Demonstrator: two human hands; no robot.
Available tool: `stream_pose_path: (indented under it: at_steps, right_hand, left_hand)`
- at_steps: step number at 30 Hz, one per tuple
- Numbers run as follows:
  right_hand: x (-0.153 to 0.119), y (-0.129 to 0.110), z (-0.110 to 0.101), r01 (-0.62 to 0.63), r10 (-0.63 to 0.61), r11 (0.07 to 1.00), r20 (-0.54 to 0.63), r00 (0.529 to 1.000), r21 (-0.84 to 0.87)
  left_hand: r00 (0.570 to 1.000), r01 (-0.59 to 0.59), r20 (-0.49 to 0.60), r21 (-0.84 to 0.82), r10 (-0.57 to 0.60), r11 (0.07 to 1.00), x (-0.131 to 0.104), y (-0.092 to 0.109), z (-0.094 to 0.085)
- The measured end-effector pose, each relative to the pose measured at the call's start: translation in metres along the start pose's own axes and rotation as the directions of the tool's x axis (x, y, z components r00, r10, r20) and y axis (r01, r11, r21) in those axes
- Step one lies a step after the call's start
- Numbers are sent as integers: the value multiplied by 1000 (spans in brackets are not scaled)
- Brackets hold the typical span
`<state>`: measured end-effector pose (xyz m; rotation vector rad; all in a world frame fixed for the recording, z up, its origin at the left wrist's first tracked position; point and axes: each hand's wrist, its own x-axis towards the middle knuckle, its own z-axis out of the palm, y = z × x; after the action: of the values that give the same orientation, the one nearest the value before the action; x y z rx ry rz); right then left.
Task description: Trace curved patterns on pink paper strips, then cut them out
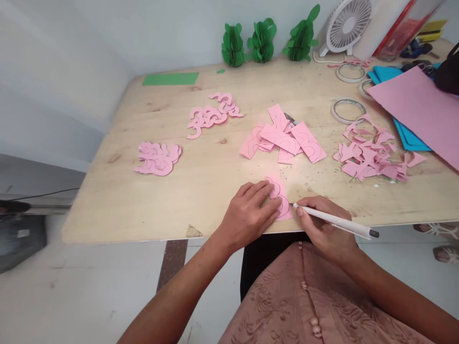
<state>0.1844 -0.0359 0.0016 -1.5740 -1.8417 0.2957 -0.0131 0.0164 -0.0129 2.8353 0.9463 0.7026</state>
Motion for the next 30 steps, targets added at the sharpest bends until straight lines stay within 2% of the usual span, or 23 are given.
stream_pose_path:
  at_steps: [30]
  right_hand:
    - [3,-4,-2,-6,7,999,-10,1000,34]
  left_hand:
    - [1000,-9,-12,-3,9,1000,-1,0,0]
